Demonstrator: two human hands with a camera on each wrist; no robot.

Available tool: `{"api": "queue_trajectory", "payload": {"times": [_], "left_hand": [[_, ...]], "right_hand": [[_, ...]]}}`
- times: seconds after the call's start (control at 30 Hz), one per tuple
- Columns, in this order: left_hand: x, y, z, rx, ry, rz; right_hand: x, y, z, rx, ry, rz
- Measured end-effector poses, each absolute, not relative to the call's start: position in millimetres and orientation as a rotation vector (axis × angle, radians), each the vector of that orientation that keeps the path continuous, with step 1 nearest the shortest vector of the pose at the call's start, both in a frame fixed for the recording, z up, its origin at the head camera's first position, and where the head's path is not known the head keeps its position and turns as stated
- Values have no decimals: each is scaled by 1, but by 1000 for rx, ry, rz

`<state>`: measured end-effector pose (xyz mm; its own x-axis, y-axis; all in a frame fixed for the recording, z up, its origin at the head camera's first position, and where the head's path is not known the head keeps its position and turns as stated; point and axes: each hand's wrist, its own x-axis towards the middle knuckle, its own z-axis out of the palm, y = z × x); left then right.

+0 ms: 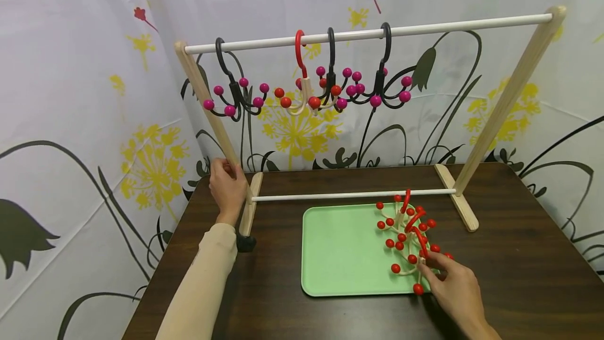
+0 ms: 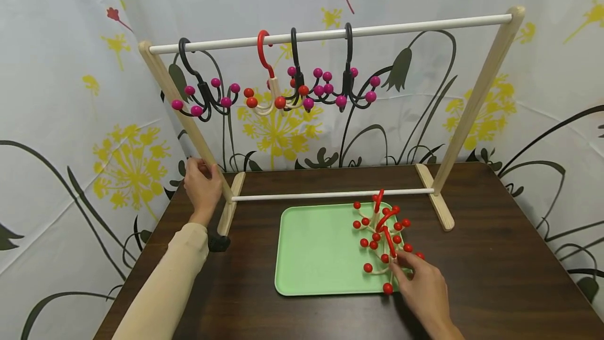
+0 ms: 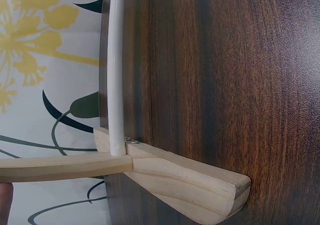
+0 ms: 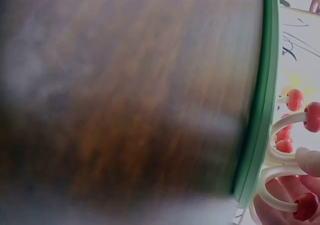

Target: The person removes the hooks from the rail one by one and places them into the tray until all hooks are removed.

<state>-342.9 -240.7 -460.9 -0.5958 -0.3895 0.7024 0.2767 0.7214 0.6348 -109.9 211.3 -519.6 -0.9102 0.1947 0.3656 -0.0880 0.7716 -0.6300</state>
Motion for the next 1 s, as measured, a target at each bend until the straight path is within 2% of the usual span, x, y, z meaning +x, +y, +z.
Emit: {"api": "queue_trajectory", "payload": {"times": [0.3, 0.53, 0.77, 1.0], "left_hand": [[-342, -241, -461, 96, -2017, -911], [-343, -242, -461, 91, -2031, -896], [-344, -242, -461, 94, -2022, -896], [-344, -242, -461, 90, -2022, -905]], "right_hand": [[-108, 211, -518, -115, -2620, 918], [-101, 219, -498, -126, -2618, 946], [-102, 229, -456, 81, -2436, 965], [-127, 230, -392, 348, -2185, 980]]}}
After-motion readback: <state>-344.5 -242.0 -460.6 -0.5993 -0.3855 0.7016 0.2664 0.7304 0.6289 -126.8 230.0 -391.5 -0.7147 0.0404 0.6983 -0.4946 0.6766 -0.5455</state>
